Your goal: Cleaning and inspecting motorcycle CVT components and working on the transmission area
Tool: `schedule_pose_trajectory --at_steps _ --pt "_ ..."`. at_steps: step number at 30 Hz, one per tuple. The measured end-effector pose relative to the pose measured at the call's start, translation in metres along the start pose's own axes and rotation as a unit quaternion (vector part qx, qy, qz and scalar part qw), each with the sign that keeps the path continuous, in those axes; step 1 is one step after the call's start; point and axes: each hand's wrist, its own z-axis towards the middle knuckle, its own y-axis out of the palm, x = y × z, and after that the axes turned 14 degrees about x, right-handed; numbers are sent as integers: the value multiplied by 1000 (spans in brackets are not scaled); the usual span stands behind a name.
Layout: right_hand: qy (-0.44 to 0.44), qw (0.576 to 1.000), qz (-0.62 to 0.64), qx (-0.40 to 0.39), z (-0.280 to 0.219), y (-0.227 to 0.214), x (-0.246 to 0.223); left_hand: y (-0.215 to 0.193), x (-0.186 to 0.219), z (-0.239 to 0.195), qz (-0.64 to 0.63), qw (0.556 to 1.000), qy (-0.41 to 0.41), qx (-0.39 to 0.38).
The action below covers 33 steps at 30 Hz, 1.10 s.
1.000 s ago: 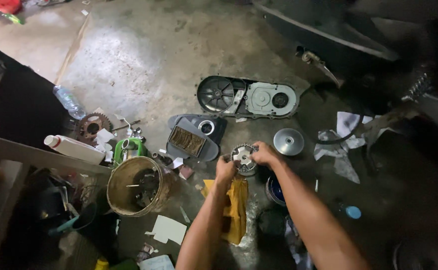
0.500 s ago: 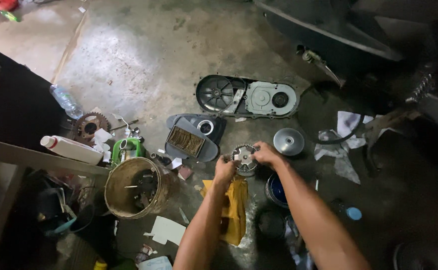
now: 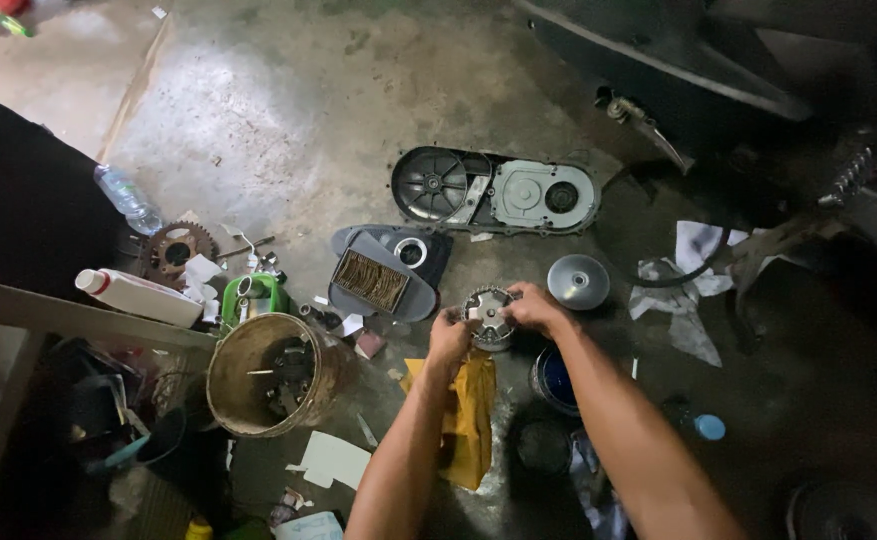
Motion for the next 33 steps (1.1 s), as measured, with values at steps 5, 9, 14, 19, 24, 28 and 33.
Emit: schedule_pose_trajectory --at_steps 5,9,14,19,24,28,33 --pt "-4 999 34 4 -43 -37 -25 0 0 2 -16 1000 -25 -11" --pt "7 999 47 19 -8 1 -1 -11 9 -3 -13 999 -35 -18" --pt "-1 1000 9 15 1 -4 5 4 -16 26 86 996 7 -23" --pt "-1 1000 -6 -3 -41 -40 -25 -11 4 5 112 992 28 -48" --pt "-14 999 -42 0 -10 -14 -8 -6 -12 23 97 994 4 -54" --pt "-26 999 -30 4 -11 -20 -5 -3 -29 45 81 995 8 -55" --pt "-99 989 53 98 -63 -81 -27 -35 78 -71 114 987 109 17"
